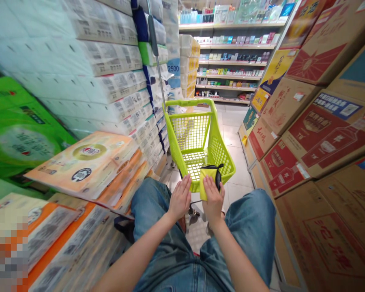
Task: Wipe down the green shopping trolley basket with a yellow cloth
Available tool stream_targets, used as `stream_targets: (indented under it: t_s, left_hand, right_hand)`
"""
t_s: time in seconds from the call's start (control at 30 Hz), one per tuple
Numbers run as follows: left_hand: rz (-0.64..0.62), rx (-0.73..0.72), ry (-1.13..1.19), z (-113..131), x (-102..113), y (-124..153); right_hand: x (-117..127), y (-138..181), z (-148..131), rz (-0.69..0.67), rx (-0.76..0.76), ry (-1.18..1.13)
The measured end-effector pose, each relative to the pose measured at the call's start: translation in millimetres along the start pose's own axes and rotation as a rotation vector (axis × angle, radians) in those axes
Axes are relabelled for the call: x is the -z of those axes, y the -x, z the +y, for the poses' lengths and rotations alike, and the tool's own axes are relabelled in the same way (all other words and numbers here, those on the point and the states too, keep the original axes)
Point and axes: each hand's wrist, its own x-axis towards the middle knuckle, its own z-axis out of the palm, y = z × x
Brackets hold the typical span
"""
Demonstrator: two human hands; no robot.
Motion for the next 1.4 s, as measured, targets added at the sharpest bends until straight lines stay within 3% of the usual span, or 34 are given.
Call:
stream_targets:
  t_s: [0.07, 0.13, 0.27, 0.37, 0.43, 0.5, 0.6, 0.7, 0.8, 0.87, 0.93, 1.03, 1.13, 1.2, 1.27, 1.4]
  left_hand:
    - [0.006, -0.005, 0.003, -0.9, 0.6, 0.1]
    - [0.006, -0.01, 0.006, -1.4, 1.5, -0.3]
    - [-0.007, -0.012, 0.006, -0.7, 3.0, -1.7]
    - [0.001, -0.01, 0.0, 0.4, 2.9, -2.4]
    - [0.011, -0.004, -0.002, 0.9, 2.3, -2.4]
    - [0.016, 0.0, -0.001, 0.9, 1.6, -2.0]
    - [0.011, 0.001, 0.004, 0.2, 0.0, -1.0]
    - [0.014, 0.0, 0.014, -1.3, -1.8, 0.3]
    - [0.012, 0.0, 0.019, -2.6, -3.1, 1.0]
    - [0.007, 0.004, 0.02, -2.8, -3.5, 1.0]
    - [0.004, 0.007, 0.021, -2.4, -3.9, 0.7]
    - [0.002, 0.012, 0.024, -1.4, -4.4, 0.2]
    - [0.014, 0.016, 0.03, -0.4, -4.9, 0.3]
    - [0.026, 0.017, 0.033, -0.1, -5.3, 0.5]
    - [0.03, 0.02, 0.035, -0.2, -5.8, 0.8]
    - [0.024, 0.015, 0.029, -1.3, -5.4, 1.2]
  right_hand:
    - [-3.3, 0.0, -23.3, -0.065, 0.067, -0.071]
    - [1.5, -1.5, -21.4, -0.118, 0.136, -0.095]
    - [27.1, -7.6, 45.6, -0.115, 0.228, 0.004]
    - [43.5, -12.5, 101.9, -0.015, 0.117, 0.116]
    - [46.2, -14.4, 117.0, 0.026, 0.065, 0.147]
    - [41.2, -14.1, 106.7, 0.052, 0.004, 0.153]
    - [23.6, -10.4, 53.1, 0.039, -0.057, 0.104]
    - [6.6, -7.4, -6.9, -0.07, 0.025, -0.039]
    - [4.1, -9.2, -24.2, -0.147, 0.109, -0.109]
    - [13.0, -12.3, -2.5, -0.175, 0.209, -0.116]
    - [27.2, -15.2, 37.8, -0.187, 0.311, -0.107]
    - [46.3, -17.4, 99.9, -0.146, 0.218, -0.045]
    - [48.8, -16.5, 122.3, -0.05, 0.059, 0.029]
    - [39.3, -14.5, 105.8, 0.022, -0.028, 0.078]
    - [24.6, -12.3, 70.4, 0.055, -0.086, 0.099]
    - [1.5, -10.9, -5.2, -0.081, -0.019, -0.037]
